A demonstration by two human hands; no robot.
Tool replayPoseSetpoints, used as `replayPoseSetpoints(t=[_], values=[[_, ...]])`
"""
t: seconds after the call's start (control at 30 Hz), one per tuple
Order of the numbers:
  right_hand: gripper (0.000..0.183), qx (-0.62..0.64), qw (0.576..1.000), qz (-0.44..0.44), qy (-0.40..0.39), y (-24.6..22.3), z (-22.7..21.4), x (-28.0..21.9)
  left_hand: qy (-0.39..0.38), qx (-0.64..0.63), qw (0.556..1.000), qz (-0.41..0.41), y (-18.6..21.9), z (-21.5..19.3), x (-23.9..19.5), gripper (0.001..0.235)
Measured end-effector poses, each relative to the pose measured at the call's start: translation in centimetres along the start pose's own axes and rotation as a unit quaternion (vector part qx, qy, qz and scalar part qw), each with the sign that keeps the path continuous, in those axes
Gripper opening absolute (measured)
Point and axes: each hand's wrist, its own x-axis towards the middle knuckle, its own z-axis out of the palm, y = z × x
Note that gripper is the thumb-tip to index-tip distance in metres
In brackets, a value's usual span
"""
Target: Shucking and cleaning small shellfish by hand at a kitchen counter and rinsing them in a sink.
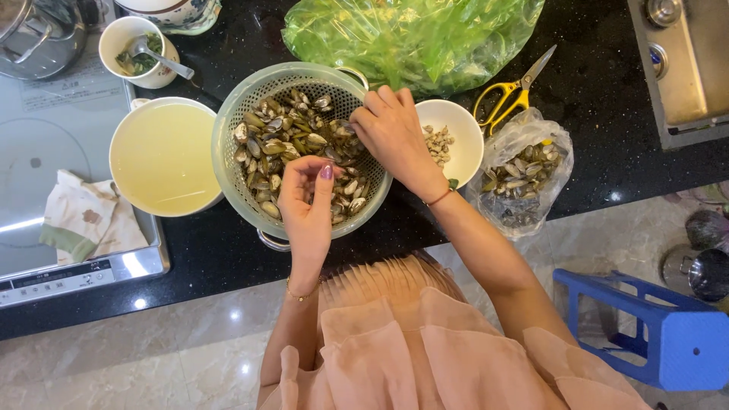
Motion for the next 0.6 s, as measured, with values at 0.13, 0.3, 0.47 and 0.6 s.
replayPoseSetpoints(t=[0.13, 0.3, 0.47, 0.6], values=[[0.014, 0.01, 1.0, 0.015, 0.026, -1.2, -2.3, -0.7, 0.002, 0.018, 1.0, 0.002, -0.1, 0.4, 0.2, 0.021], [0.013, 0.061, 0.996, 0.053, 0.049, -2.4, -3.5, -1.5, -0.023, 0.1, 0.994, 0.028, -0.3, 1.0, 0.9, 0.046], [0.014, 0.082, 0.993, 0.061, 0.059, -3.1, -4.0, -1.7, -0.046, 0.023, 0.999, -0.005, 0.3, 1.3, 1.2, 0.048], [0.014, 0.078, 0.993, 0.053, 0.073, -3.2, -3.8, -1.9, -0.035, 0.0, 0.999, -0.016, 0.3, 1.2, 1.2, 0.048]])
